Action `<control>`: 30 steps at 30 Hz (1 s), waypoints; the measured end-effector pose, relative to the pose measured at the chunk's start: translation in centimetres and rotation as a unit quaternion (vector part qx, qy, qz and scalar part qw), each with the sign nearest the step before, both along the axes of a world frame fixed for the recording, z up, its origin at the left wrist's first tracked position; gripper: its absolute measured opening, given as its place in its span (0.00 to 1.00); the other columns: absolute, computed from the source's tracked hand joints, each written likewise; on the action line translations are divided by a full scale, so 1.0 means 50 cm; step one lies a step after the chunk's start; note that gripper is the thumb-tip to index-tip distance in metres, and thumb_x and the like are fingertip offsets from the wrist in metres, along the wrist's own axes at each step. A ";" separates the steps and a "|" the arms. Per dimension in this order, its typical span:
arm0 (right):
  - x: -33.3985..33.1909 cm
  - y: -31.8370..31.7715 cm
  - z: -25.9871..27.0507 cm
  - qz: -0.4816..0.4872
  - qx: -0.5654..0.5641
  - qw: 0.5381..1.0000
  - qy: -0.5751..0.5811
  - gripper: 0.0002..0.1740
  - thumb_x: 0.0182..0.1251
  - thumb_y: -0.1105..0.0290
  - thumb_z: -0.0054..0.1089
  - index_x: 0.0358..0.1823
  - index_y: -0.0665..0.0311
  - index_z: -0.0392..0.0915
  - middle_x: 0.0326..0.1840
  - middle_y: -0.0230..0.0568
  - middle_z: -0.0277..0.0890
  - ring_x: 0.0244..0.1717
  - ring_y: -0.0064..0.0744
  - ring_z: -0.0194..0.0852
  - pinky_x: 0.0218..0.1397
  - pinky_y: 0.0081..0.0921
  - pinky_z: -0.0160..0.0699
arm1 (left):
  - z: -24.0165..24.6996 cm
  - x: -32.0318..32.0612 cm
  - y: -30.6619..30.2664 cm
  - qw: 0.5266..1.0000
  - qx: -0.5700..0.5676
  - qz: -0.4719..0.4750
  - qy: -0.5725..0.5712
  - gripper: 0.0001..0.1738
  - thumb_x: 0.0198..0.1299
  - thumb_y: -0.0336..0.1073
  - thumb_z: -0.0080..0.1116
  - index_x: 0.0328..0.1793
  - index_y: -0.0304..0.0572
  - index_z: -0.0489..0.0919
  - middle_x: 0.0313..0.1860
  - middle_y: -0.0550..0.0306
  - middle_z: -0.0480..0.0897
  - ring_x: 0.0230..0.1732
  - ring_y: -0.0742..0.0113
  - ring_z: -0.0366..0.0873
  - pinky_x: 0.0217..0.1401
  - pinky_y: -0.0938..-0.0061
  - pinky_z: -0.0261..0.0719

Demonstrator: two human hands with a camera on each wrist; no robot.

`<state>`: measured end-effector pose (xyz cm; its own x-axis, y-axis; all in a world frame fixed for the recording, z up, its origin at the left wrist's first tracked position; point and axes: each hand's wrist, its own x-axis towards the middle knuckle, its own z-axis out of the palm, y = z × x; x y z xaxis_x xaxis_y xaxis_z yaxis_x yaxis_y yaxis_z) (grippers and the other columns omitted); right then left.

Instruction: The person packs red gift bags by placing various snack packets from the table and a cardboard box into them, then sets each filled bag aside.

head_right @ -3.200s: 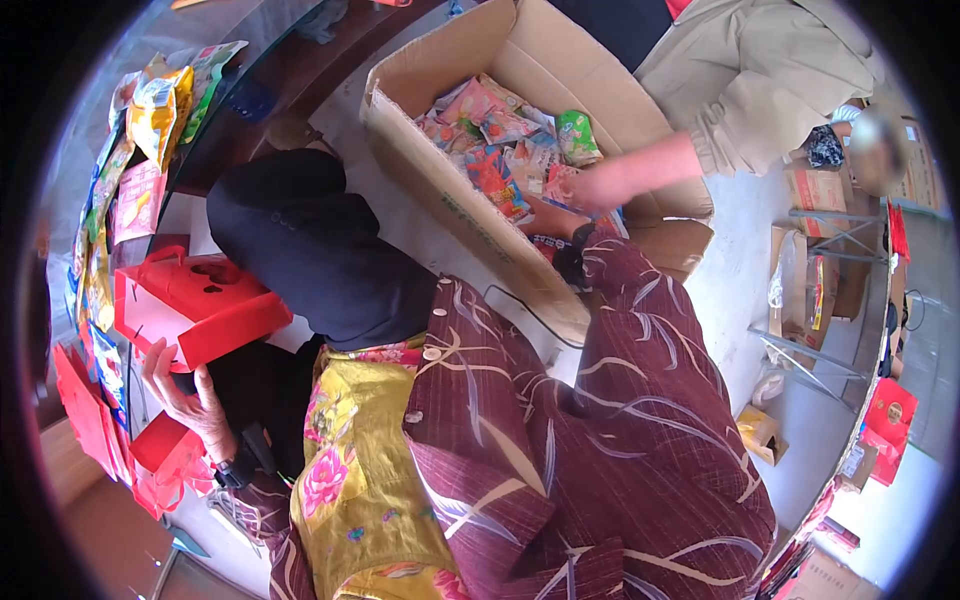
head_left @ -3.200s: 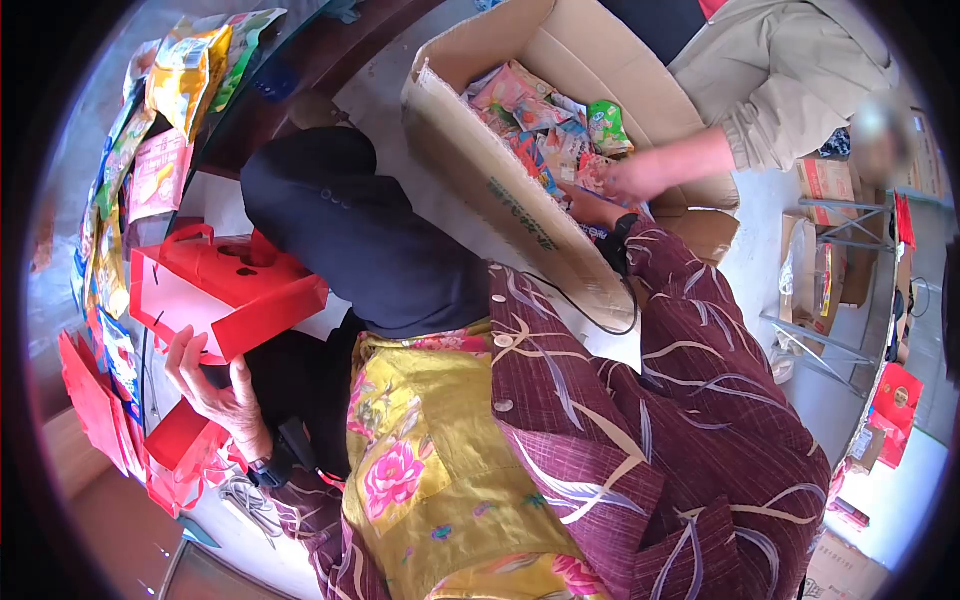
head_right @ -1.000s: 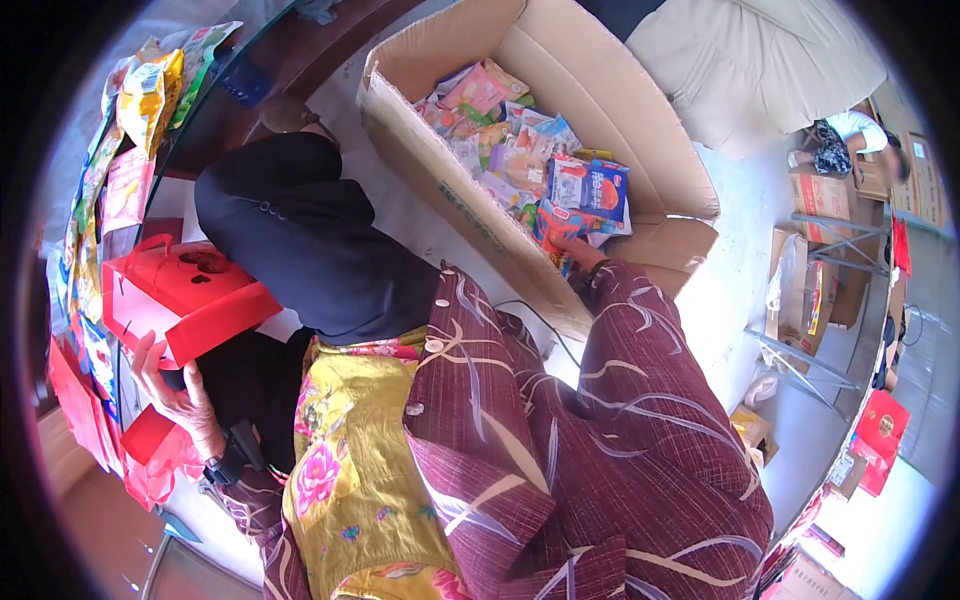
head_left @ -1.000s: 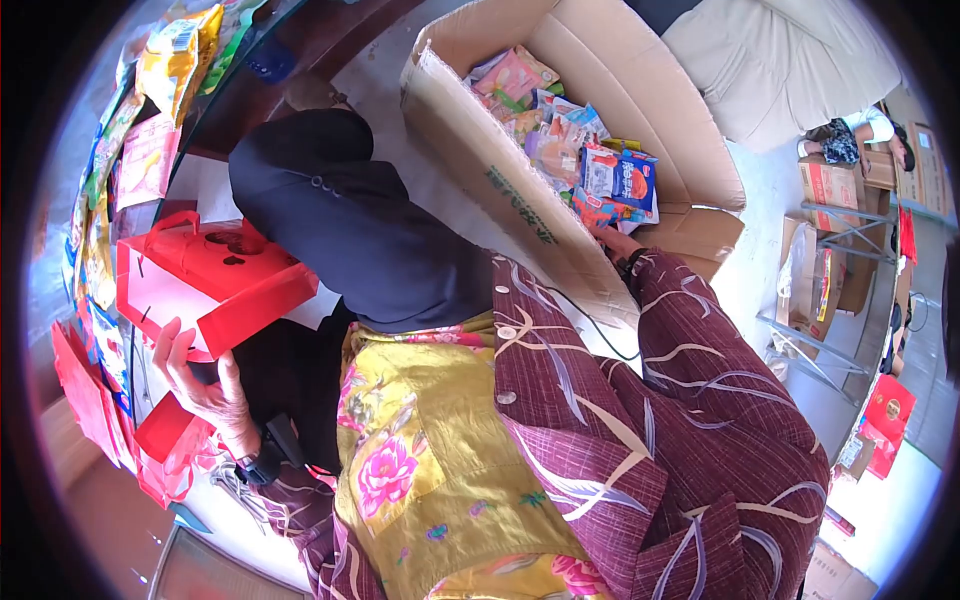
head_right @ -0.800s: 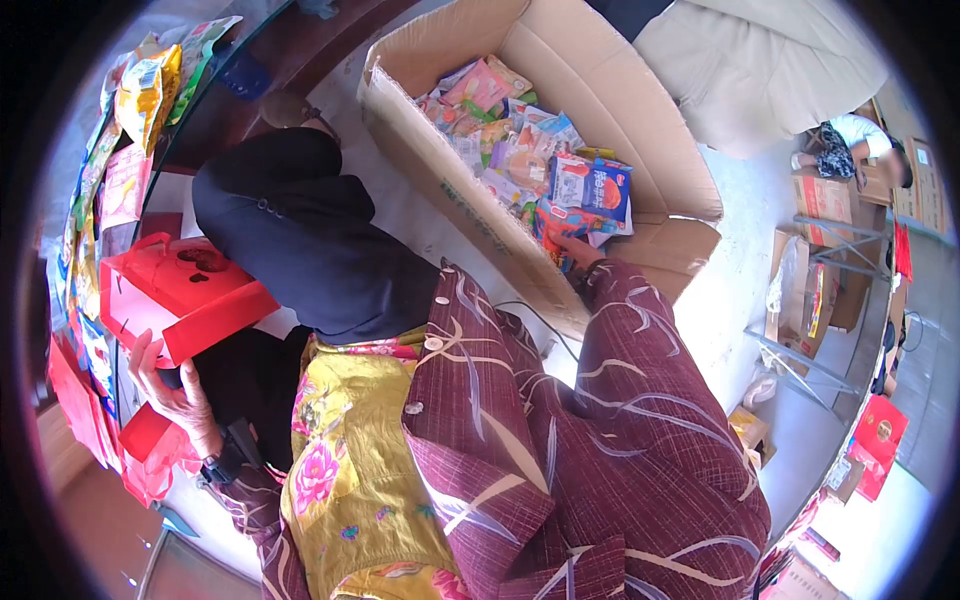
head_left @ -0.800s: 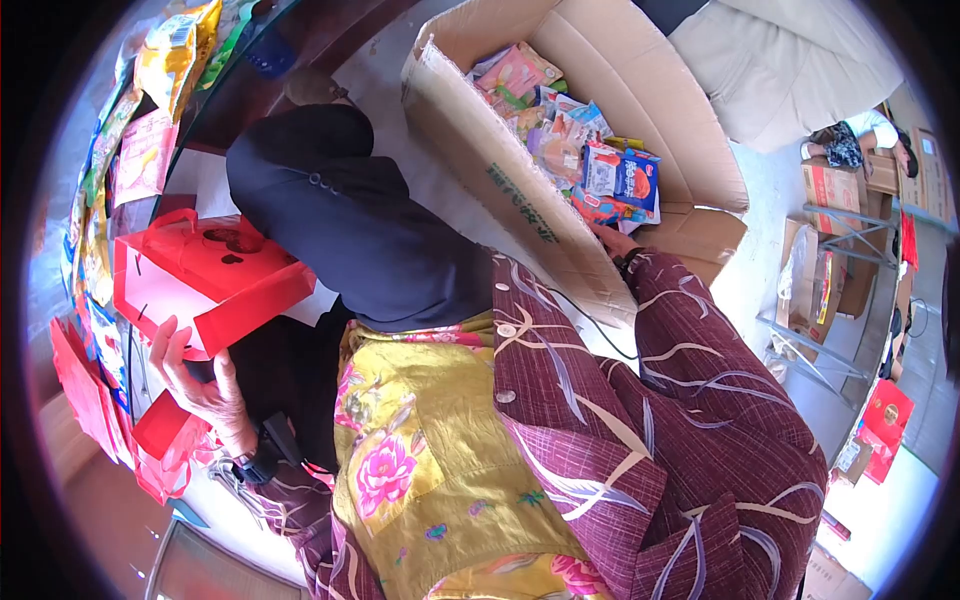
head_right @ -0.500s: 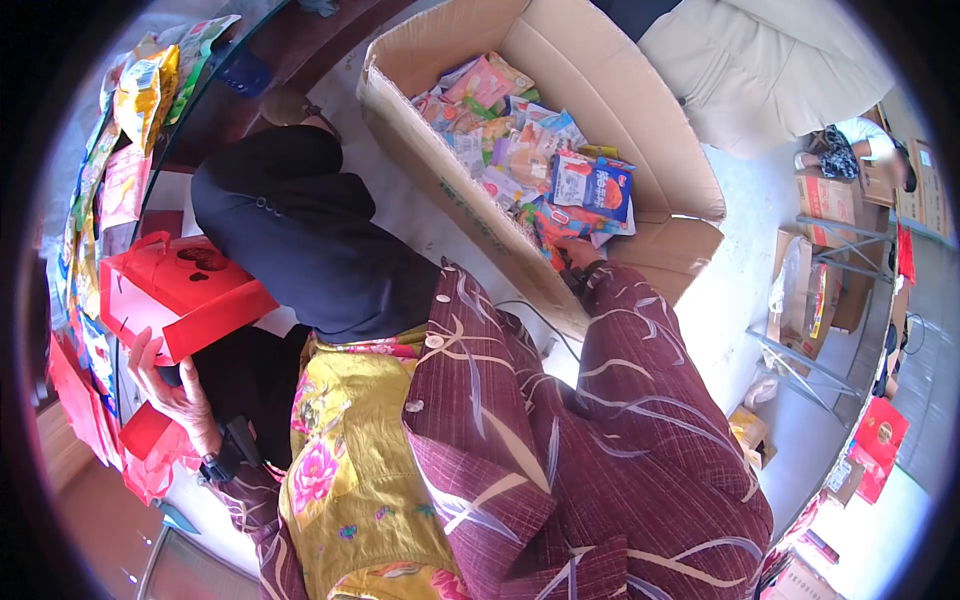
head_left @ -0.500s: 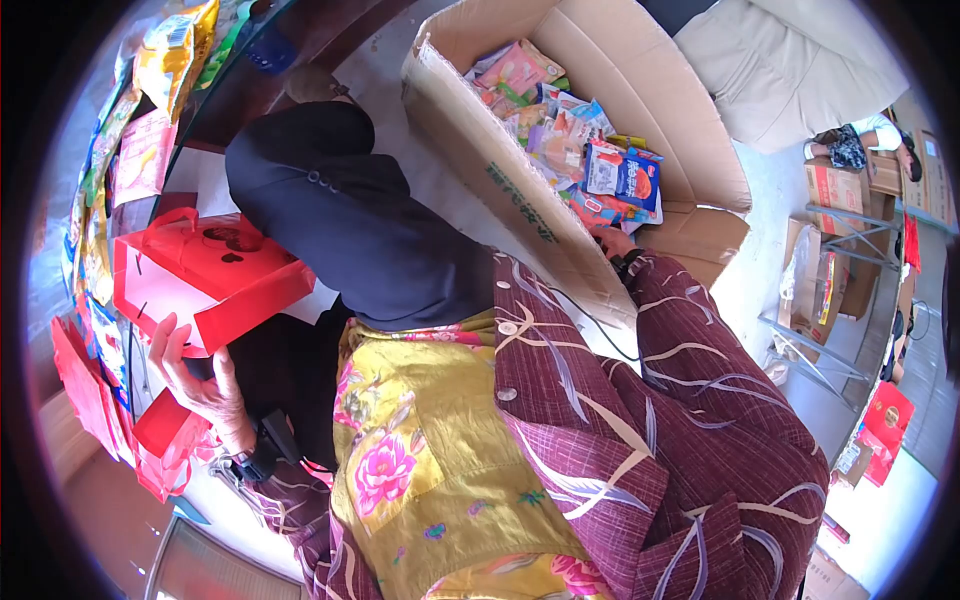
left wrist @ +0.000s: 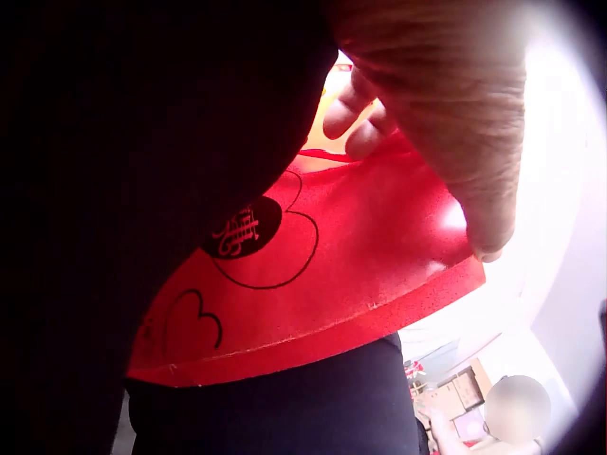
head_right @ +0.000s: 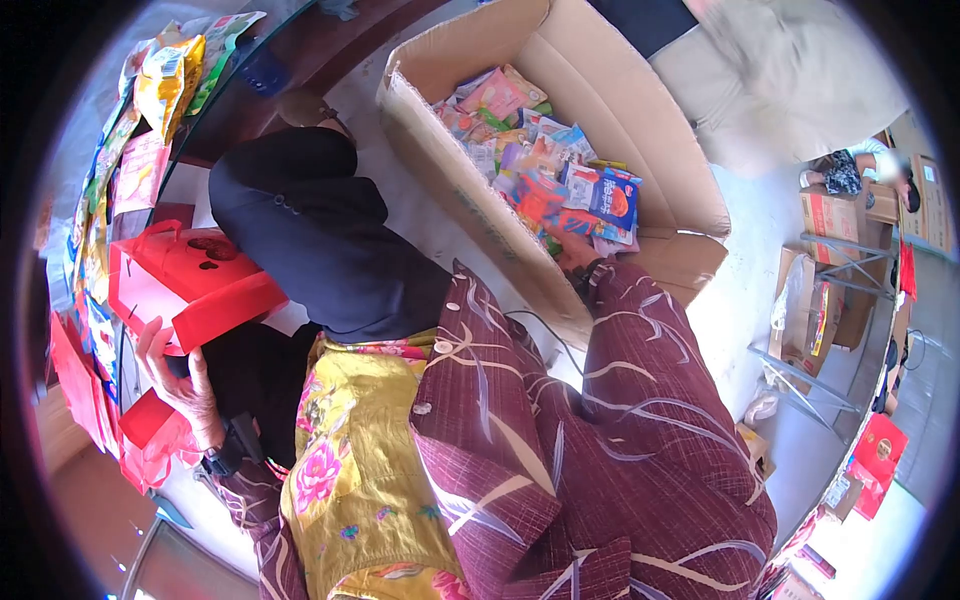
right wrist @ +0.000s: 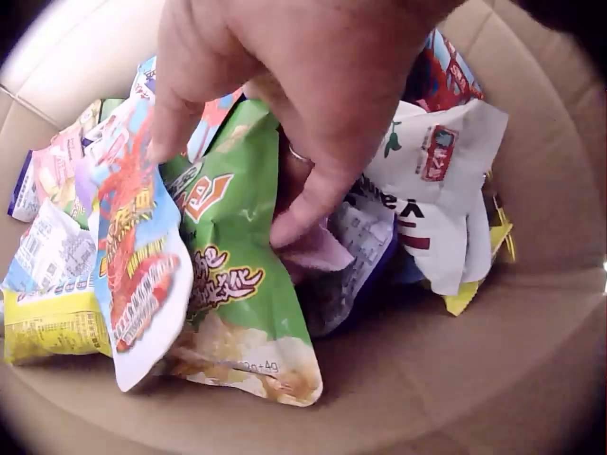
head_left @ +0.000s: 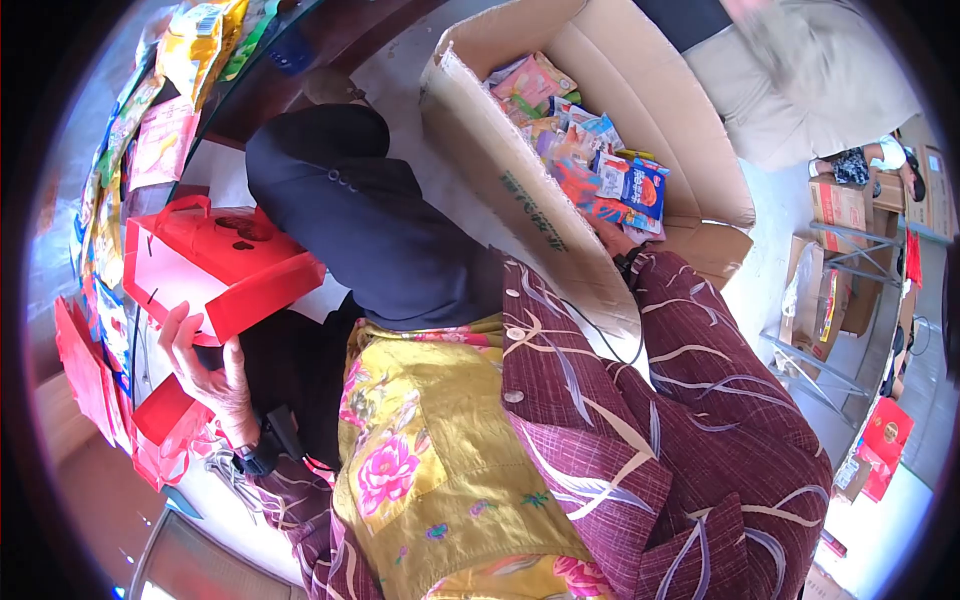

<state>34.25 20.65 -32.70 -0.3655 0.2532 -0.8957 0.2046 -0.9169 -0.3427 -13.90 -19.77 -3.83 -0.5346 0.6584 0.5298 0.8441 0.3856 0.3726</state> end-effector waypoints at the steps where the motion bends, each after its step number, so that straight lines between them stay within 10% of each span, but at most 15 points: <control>1: -0.002 0.005 -0.003 -0.013 -0.004 1.000 -0.001 0.24 0.64 0.50 0.68 0.54 0.56 0.77 0.49 0.36 0.83 0.48 0.38 0.83 0.51 0.46 0.82 | 0.000 -0.002 -0.001 1.000 -0.002 -0.003 0.003 0.27 0.62 0.58 0.61 0.51 0.42 0.77 0.56 0.47 0.78 0.60 0.48 0.74 0.64 0.54 0.71; 17: -0.089 0.047 0.013 -0.031 0.083 0.996 0.033 0.25 0.68 0.47 0.63 0.54 0.61 0.77 0.49 0.42 0.84 0.48 0.39 0.84 0.50 0.45 0.83 | 0.003 0.002 0.007 1.000 -0.005 0.000 0.001 0.27 0.62 0.57 0.62 0.51 0.41 0.77 0.56 0.46 0.77 0.60 0.48 0.75 0.63 0.54 0.71; 23: -0.033 0.110 -0.124 0.044 0.117 0.989 -0.077 0.16 0.66 0.67 0.66 0.47 0.70 0.77 0.42 0.46 0.83 0.35 0.39 0.85 0.35 0.36 0.86 | 0.000 -0.004 0.002 1.000 -0.007 -0.003 0.009 0.27 0.62 0.57 0.63 0.52 0.41 0.77 0.56 0.46 0.77 0.60 0.48 0.74 0.64 0.54 0.71; 30: -0.089 0.070 -0.011 -0.071 0.324 0.933 -0.138 0.08 0.63 0.76 0.66 0.42 0.65 0.78 0.35 0.39 0.81 0.29 0.33 0.82 0.32 0.33 0.83 | -0.003 -0.004 0.000 1.000 -0.004 -0.001 0.002 0.26 0.61 0.55 0.64 0.52 0.41 0.77 0.56 0.46 0.77 0.60 0.47 0.74 0.64 0.54 0.71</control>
<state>29.82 24.12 -33.23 -0.0649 0.8023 -0.5934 0.2595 -0.5606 -0.7864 -14.09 -19.75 -3.96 -0.5304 0.6641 0.5269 0.8468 0.3863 0.3656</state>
